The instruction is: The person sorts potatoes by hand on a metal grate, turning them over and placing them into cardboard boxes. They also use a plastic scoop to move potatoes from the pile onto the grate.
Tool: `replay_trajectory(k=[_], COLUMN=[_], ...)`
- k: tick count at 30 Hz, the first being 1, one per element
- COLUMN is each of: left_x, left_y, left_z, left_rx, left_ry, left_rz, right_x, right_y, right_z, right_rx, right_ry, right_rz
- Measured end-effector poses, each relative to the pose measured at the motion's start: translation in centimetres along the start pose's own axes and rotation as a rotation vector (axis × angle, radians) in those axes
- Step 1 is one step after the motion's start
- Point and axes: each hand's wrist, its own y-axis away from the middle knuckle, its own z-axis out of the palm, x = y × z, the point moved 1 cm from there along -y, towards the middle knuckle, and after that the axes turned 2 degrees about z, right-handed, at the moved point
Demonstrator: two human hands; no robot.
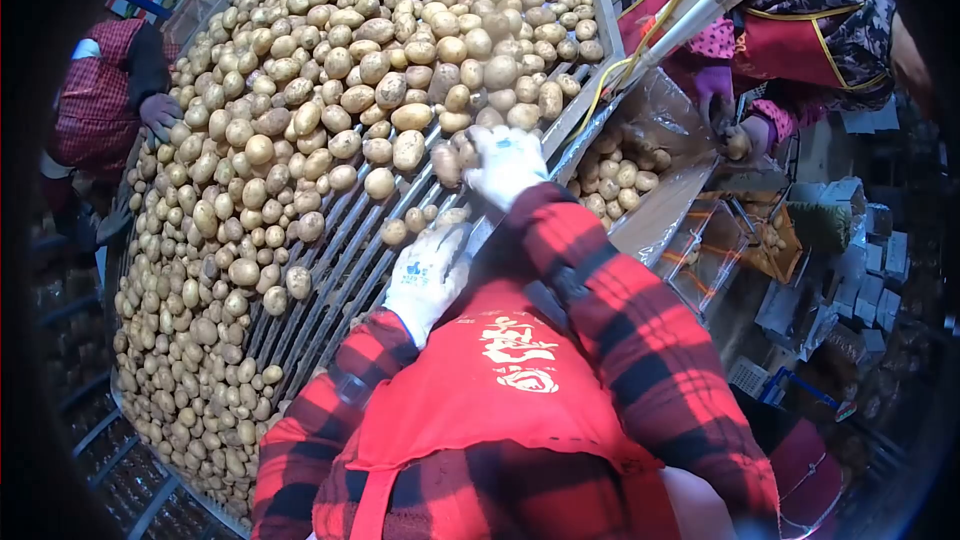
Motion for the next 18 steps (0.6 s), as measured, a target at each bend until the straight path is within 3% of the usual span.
replay_trajectory(k=[2, 3, 5, 7, 9, 11, 13, 15, 17, 18], left_x=[0.4, -0.6, -2.6, -4.4, -5.5, -5.4, -5.0, -4.2, -4.5, -5.2], left_y=[-0.9, -0.9, -1.7, -1.8, -1.0, -1.1, -1.5, -2.0, -1.6, -0.8], left_z=[-1.0, -1.2, -1.9, -2.6, -2.1, -1.6, -1.2, -1.3, -1.4, -1.2], left_rx=[-0.01, 0.081, 0.095, 0.041, 0.028, 0.017, -0.016, -0.045, -0.082, -0.068], left_ry=[-0.117, -0.208, -0.366, -0.287, -0.253, -0.246, -0.24, -0.286, -0.288, -0.308], left_rz=[-0.057, -0.019, -0.085, -0.134, -0.138, -0.143, -0.153, -0.179, -0.213, -0.22], right_x=[0.8, 2.4, 6.0, 10.1, 17.8, 24.5, 30.3, 37.9, 39.4, 41.9], right_y=[1.8, 3.6, 9.1, 15.0, 22.7, 29.0, 32.6, 35.8, 33.8, 34.1], right_z=[-5.3, -5.5, -7.9, -10.0, -10.0, -9.9, -10.4, -9.1, -8.9, -5.8], right_rx=[-0.225, -0.284, -0.156, 0.019, 0.207, 0.461, 0.667, 0.666, 0.569, 0.719], right_ry=[-0.664, -1.024, -1.477, -1.637, -1.5, -1.587, -1.678, -1.331, -0.614, -0.484], right_rz=[0.129, 0.216, 0.409, 0.536, 0.854, 1.167, 1.336, 1.585, 1.533, 1.139])
